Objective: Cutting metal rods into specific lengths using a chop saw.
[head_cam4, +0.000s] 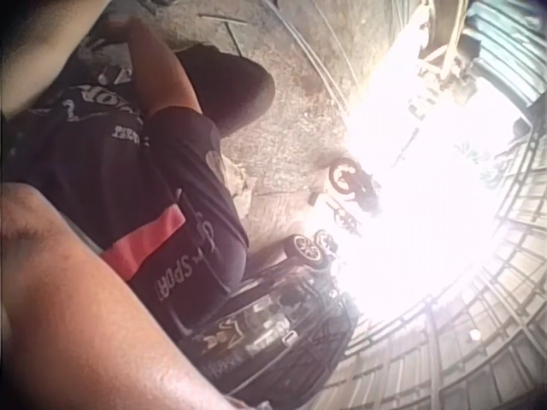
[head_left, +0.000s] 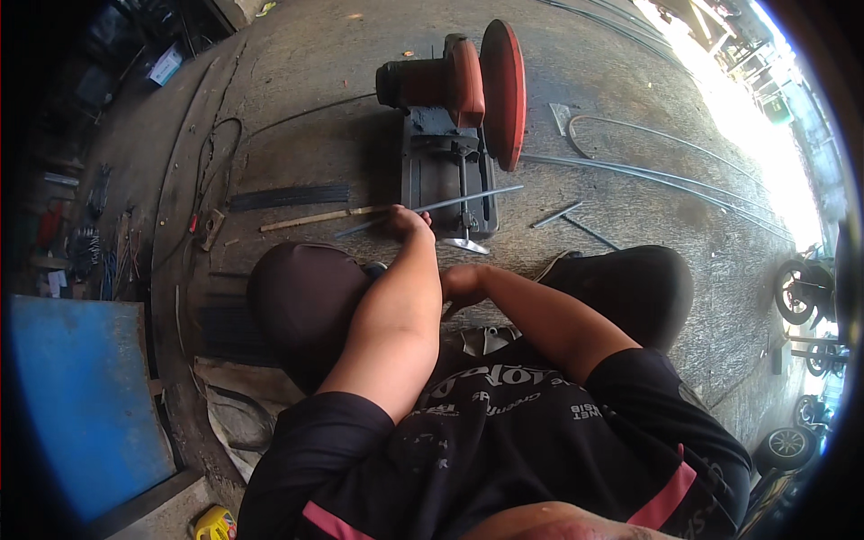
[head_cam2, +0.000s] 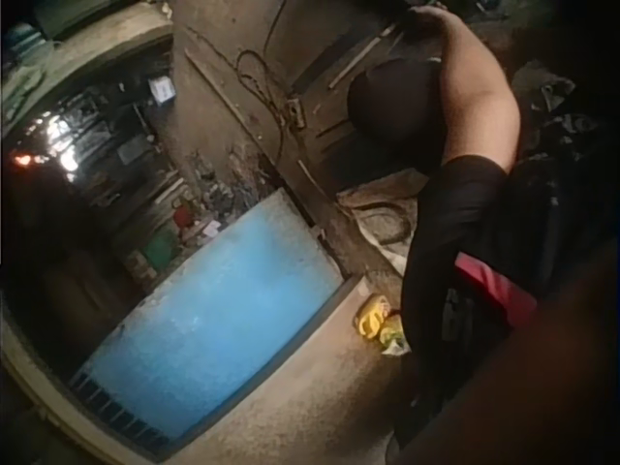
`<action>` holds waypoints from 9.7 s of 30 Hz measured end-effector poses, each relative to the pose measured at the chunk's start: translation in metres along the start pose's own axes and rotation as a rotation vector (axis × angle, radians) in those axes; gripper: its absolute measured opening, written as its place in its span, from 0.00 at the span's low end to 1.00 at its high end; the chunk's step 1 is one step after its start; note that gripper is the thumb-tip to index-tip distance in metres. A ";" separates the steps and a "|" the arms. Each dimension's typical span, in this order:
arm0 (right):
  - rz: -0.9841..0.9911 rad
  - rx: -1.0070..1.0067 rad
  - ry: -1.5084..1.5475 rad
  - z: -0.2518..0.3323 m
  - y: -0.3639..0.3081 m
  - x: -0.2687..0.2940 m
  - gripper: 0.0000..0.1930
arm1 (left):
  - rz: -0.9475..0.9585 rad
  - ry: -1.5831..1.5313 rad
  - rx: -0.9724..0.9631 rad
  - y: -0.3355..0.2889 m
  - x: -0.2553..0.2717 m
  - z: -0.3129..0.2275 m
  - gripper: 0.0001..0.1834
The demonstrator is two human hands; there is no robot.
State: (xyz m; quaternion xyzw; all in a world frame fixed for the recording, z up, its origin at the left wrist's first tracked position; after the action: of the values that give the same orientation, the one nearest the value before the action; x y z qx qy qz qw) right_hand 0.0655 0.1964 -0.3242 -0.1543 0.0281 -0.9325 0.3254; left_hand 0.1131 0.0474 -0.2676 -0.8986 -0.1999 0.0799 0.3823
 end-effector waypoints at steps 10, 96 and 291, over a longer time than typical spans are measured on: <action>0.118 -0.855 -0.869 -0.062 -0.040 -0.004 0.13 | -0.030 -0.085 0.016 0.005 0.003 -0.001 0.16; -0.259 -1.393 -0.484 -0.144 -0.124 0.175 0.15 | -0.003 1.542 -0.928 0.186 -0.178 -0.135 0.21; -1.186 -1.366 0.290 -0.188 -0.128 0.319 0.16 | 0.171 0.175 0.077 0.251 -0.120 0.004 0.09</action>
State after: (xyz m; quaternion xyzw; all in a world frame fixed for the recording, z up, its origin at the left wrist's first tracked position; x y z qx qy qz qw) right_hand -0.3048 0.0915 -0.3972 -0.1837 0.5301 -0.7378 -0.3752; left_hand 0.0778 -0.1574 -0.4520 -0.9005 -0.0851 0.0413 0.4244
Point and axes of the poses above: each hand's wrist, its own y-axis towards the middle knuckle, its own x-axis out of the back of the hand, z = x × y, the point moved 1 cm from there along y, towards the middle knuckle, and after that the axes turned 2 degrees about y, right-handed, at the moved point
